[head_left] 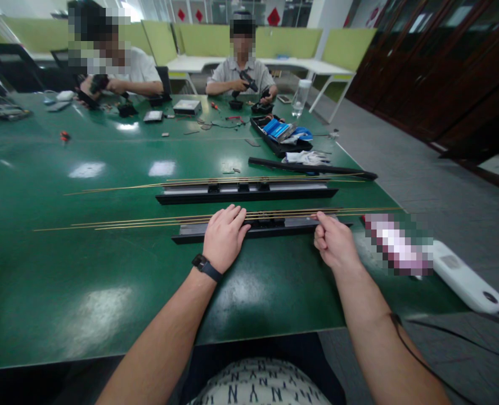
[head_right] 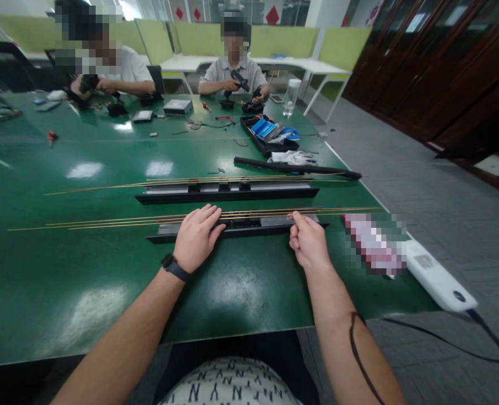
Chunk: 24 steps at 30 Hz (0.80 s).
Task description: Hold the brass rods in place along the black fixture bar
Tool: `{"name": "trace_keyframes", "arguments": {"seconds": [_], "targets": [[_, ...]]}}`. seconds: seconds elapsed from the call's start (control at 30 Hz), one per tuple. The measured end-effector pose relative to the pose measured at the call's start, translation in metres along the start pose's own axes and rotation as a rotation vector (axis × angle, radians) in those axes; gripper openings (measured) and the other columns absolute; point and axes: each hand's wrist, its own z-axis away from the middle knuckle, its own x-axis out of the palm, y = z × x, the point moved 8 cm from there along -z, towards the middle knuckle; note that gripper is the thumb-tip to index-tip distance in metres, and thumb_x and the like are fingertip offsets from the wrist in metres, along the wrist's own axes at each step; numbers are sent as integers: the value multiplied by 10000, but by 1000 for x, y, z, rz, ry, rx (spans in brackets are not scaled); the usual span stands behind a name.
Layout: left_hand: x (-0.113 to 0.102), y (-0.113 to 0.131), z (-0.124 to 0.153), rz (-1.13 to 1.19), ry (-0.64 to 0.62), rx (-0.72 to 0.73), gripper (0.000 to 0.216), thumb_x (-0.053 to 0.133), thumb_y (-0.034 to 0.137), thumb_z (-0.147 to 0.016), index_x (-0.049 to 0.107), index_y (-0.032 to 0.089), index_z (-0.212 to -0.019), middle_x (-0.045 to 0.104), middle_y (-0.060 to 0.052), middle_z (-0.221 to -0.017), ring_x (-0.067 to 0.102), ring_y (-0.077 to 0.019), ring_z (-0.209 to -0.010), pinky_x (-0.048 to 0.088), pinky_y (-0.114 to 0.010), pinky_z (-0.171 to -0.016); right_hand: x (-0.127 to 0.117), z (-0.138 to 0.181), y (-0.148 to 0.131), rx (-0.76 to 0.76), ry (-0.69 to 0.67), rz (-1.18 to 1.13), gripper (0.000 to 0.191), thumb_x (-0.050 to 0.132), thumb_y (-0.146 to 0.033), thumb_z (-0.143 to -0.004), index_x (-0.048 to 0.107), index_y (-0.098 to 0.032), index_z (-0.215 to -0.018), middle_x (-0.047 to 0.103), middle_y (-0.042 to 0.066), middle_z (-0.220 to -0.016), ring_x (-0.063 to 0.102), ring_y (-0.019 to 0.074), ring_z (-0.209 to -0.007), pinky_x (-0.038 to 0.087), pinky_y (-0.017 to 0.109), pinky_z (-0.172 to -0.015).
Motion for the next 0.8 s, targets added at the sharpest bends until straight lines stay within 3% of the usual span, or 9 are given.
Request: {"name": "trace_keyframes", "arguments": {"seconds": [0.23, 0.63, 0.8], "targets": [[-1, 1, 0, -7, 13, 0, 348, 593, 310, -993, 646, 168, -1306, 683, -113, -1356, 594, -280, -1322, 436, -457, -1139, -8, -2, -3, -23, 81, -21, 237, 799, -358, -784, 700, -155, -853, 481, -74, -440, 311, 46, -273, 202, 161, -261], [-1, 1, 0, -1, 4, -6, 351, 582, 310, -997, 640, 170, -1314, 677, -116, -1364, 585, -279, -1331, 429, -461, -1145, 1, 0, 2, 27, -9, 30, 340, 853, -431, -742, 704, -150, -862, 485, -72, -450, 320, 37, -278, 208, 148, -267], [-1, 0, 0, 2, 2, -8, 346, 570, 307, -1002, 635, 185, -1319, 676, -110, -1368, 584, -278, -1334, 423, -460, -1149, -3, 0, -2, -12, 29, 9, 287, 832, -404, -769, 690, -163, -833, 484, -71, -449, 325, 41, -279, 218, 150, -265]]}}
